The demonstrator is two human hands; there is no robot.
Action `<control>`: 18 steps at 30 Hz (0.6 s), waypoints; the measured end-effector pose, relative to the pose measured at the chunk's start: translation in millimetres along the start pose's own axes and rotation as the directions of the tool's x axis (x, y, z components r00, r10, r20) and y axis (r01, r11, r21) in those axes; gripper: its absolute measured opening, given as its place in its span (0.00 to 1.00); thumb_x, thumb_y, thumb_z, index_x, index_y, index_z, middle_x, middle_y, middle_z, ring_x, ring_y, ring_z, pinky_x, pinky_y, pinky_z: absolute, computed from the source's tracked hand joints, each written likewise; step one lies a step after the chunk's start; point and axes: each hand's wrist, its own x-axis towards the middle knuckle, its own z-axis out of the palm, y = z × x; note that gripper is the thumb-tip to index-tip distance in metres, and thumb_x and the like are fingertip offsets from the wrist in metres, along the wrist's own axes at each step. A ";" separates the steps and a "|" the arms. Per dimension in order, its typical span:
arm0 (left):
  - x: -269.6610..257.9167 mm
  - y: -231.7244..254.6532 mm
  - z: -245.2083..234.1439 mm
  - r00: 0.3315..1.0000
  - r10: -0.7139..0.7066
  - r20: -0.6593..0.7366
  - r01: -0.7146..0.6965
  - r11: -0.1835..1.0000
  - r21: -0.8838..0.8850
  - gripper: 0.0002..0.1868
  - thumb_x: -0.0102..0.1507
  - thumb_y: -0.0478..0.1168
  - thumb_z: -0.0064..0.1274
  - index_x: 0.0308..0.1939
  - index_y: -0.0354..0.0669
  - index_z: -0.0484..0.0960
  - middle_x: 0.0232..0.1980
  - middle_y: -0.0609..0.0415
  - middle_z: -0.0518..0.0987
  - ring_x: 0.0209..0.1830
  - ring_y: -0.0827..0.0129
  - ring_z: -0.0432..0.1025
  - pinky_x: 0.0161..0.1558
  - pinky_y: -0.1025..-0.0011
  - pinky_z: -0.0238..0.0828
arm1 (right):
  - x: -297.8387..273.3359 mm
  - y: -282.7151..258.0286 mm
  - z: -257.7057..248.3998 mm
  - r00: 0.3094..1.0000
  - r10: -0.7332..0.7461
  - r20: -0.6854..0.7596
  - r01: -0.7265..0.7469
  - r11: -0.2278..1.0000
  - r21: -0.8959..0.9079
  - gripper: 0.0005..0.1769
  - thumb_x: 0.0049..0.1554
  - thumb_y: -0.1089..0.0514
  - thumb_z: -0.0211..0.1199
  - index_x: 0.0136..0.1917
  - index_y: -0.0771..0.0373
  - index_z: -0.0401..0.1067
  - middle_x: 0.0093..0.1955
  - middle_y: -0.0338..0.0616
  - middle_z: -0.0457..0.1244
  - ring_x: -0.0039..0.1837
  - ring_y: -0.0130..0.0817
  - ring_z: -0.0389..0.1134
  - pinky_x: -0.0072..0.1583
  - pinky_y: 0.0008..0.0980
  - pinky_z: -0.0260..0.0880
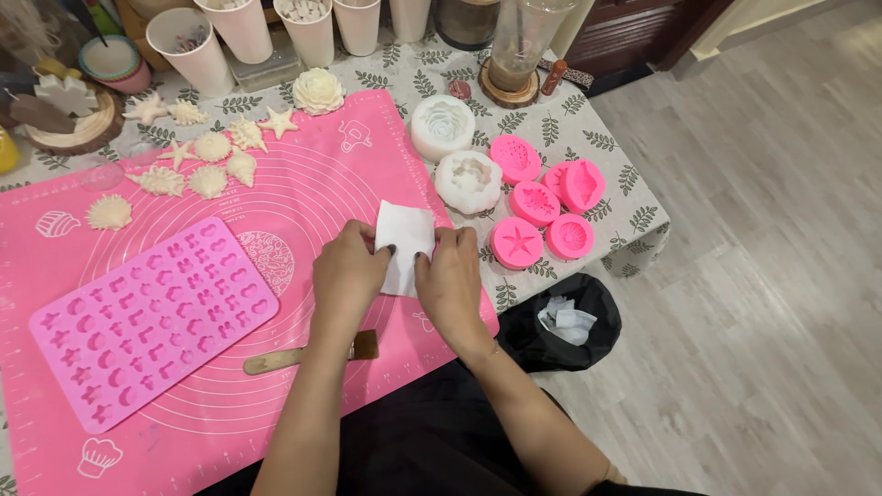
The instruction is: The person wipes pink silicone candle molds with a tissue, folds the used tissue, and arranges the molds on the work table. They then take a large bag of white wax, open it, and scoop or pour wax toward a metal bowl on a scale, preparing material for candle making.
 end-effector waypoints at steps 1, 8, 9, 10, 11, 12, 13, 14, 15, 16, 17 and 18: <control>-1.3 -2.9 -0.6 1.000 -0.001 0.000 0.001 1.000 0.003 0.19 0.59 0.47 0.62 0.50 0.43 0.79 0.43 0.51 0.85 0.44 0.57 0.80 0.47 0.60 0.76 | -2.2 -0.4 1.5 1.000 0.001 0.001 -0.001 1.000 0.003 0.24 0.52 0.64 0.67 0.60 0.75 0.67 0.56 0.61 0.58 0.57 0.57 0.63 0.59 0.47 0.65; -5.0 -15.7 -13.3 0.996 0.013 0.084 0.001 0.986 -0.165 0.20 0.57 0.45 0.62 0.52 0.44 0.82 0.40 0.52 0.86 0.36 0.63 0.82 0.42 0.65 0.77 | 8.5 -0.3 -3.5 0.999 0.054 0.003 -0.054 0.998 0.013 0.13 0.49 0.63 0.67 0.48 0.69 0.76 0.45 0.53 0.67 0.53 0.52 0.64 0.54 0.46 0.66; -4.4 -18.6 -14.9 0.995 0.015 0.101 0.006 0.980 -0.201 0.20 0.57 0.44 0.63 0.52 0.43 0.83 0.38 0.52 0.86 0.34 0.64 0.82 0.39 0.67 0.76 | 12.3 1.7 -6.0 0.996 0.078 0.046 -0.080 0.996 0.045 0.13 0.48 0.64 0.67 0.48 0.69 0.77 0.40 0.49 0.70 0.51 0.50 0.65 0.53 0.45 0.67; -2.1 -22.3 -14.3 0.994 0.015 0.104 0.006 0.979 -0.202 0.20 0.57 0.44 0.63 0.52 0.43 0.83 0.38 0.52 0.86 0.34 0.64 0.82 0.39 0.67 0.76 | 15.1 4.5 -9.1 0.996 0.080 0.046 -0.082 0.996 0.043 0.13 0.48 0.64 0.67 0.48 0.69 0.77 0.40 0.49 0.70 0.51 0.50 0.65 0.53 0.45 0.67; 0.4 -26.6 -14.6 0.985 0.016 0.172 0.048 0.931 -0.363 0.20 0.58 0.40 0.61 0.54 0.40 0.83 0.37 0.50 0.86 0.34 0.66 0.81 0.37 0.70 0.77 | 18.6 6.4 -11.5 0.982 0.131 0.136 -0.154 0.972 0.176 0.14 0.49 0.64 0.66 0.50 0.70 0.76 0.38 0.47 0.70 0.45 0.45 0.69 0.49 0.39 0.70; 2.8 -30.9 -15.1 0.971 0.030 0.237 0.098 0.855 -0.510 0.20 0.59 0.37 0.60 0.55 0.37 0.82 0.36 0.47 0.85 0.34 0.68 0.81 0.35 0.73 0.77 | 22.1 8.0 -13.8 0.959 0.166 0.231 -0.232 0.926 0.297 0.15 0.50 0.64 0.64 0.51 0.71 0.76 0.36 0.45 0.69 0.40 0.40 0.73 0.46 0.34 0.72; 3.6 -32.4 -17.7 0.972 0.027 0.235 0.099 0.856 -0.508 0.20 0.59 0.37 0.60 0.55 0.37 0.82 0.36 0.47 0.85 0.34 0.68 0.81 0.35 0.73 0.77 | 24.2 13.3 -13.3 0.958 0.165 0.233 -0.232 0.925 0.300 0.15 0.50 0.64 0.64 0.51 0.71 0.76 0.36 0.45 0.69 0.40 0.40 0.73 0.46 0.34 0.72; 4.4 -33.7 -20.2 0.949 0.037 0.314 0.160 0.801 -0.577 0.20 0.61 0.35 0.57 0.57 0.38 0.81 0.37 0.48 0.84 0.32 0.68 0.78 0.32 0.73 0.74 | 26.4 18.5 -12.8 0.943 0.163 0.289 -0.269 0.887 0.376 0.16 0.50 0.64 0.64 0.53 0.71 0.76 0.38 0.46 0.69 0.41 0.37 0.72 0.44 0.32 0.71; 6.6 -33.2 -22.2 0.919 0.058 0.389 0.222 0.739 -0.636 0.20 0.62 0.33 0.55 0.60 0.39 0.80 0.38 0.49 0.83 0.30 0.68 0.75 0.28 0.73 0.71 | 30.1 24.6 -13.4 0.927 0.158 0.340 -0.306 0.841 0.445 0.18 0.51 0.65 0.64 0.55 0.72 0.77 0.40 0.47 0.69 0.41 0.34 0.70 0.42 0.30 0.70; 5.3 -30.6 -26.1 0.920 0.060 0.388 0.220 0.740 -0.636 0.20 0.62 0.33 0.55 0.60 0.39 0.80 0.38 0.49 0.83 0.30 0.68 0.75 0.28 0.73 0.71 | 33.0 26.5 -15.3 0.928 0.156 0.338 -0.305 0.841 0.447 0.18 0.51 0.65 0.64 0.55 0.72 0.77 0.40 0.47 0.69 0.41 0.34 0.70 0.42 0.30 0.70; 2.8 -28.5 -29.3 0.895 0.058 0.442 0.283 0.691 -0.665 0.20 0.63 0.33 0.54 0.59 0.40 0.79 0.41 0.49 0.84 0.34 0.66 0.79 0.30 0.74 0.71 | 34.3 29.0 -17.4 0.891 0.134 0.434 -0.398 0.692 0.602 0.18 0.52 0.66 0.63 0.56 0.74 0.76 0.42 0.47 0.69 0.42 0.33 0.70 0.43 0.30 0.72; 0.4 -26.4 -32.3 0.867 0.060 0.494 0.347 0.638 -0.687 0.19 0.63 0.34 0.53 0.59 0.41 0.78 0.44 0.49 0.84 0.38 0.64 0.83 0.32 0.74 0.70 | 35.7 31.7 -19.5 0.850 0.089 0.520 -0.488 0.506 0.711 0.18 0.53 0.68 0.62 0.57 0.76 0.75 0.45 0.47 0.68 0.43 0.32 0.71 0.45 0.30 0.73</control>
